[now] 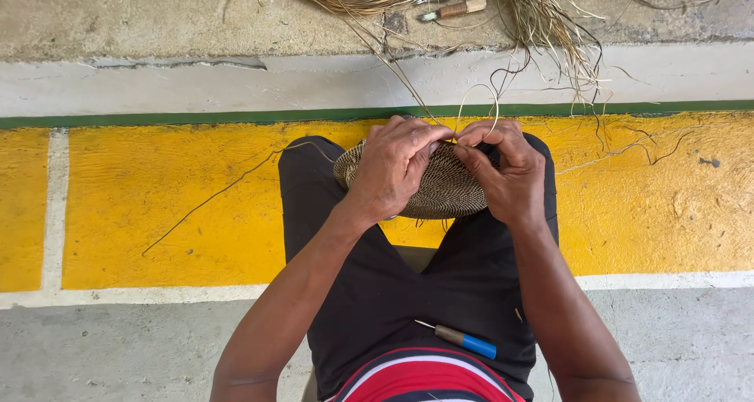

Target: The recorder is weaving a small basket or mat using natural fibers and a small metal tool.

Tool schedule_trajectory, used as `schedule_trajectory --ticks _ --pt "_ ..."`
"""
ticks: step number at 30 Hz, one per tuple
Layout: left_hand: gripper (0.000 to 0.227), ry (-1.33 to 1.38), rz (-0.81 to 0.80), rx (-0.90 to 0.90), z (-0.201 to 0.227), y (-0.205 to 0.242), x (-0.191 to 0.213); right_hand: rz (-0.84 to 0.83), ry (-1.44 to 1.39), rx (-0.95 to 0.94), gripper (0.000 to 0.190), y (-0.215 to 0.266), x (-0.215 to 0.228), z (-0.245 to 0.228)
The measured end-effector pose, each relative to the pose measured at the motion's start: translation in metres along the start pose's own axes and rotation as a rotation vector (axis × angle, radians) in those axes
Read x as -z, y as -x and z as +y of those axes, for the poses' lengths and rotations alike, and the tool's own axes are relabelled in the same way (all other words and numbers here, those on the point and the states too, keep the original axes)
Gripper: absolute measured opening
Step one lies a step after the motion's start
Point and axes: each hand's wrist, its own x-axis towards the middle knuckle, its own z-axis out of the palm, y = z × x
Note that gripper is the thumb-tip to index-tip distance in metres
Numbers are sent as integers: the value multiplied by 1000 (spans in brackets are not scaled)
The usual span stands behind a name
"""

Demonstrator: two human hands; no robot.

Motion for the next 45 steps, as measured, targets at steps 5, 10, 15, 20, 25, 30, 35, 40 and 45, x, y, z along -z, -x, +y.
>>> schedule_trajectory --ticks 5,10,15,20,25,30,35,40,45 --pt "28 -7 7 -8 1 1 1 13 233 143 21 4 -6 -10" --pt "29 -3 26 -48 2 3 1 45 274 177 22 8 -13 -12" --pt "35 -33 56 -89 5 8 5 55 208 116 21 10 -3 -16" --pt "36 -56 18 -89 8 16 8 33 115 159 18 27 13 -23" --pt "31 -58 10 -78 14 15 8 -59 -196 -235 27 52 42 -49" --pt "19 -118 53 -50 28 15 5 -1085 376 -316 27 132 30 -54" --pt "21 -129 110 -69 39 22 -4 -1114 367 -262 29 155 33 -56" --pt "19 -100 96 -44 44 28 2 -1003 153 -656 39 138 43 -58" --pt "14 -99 80 -37 45 39 4 -316 -510 -703 43 117 21 -72"
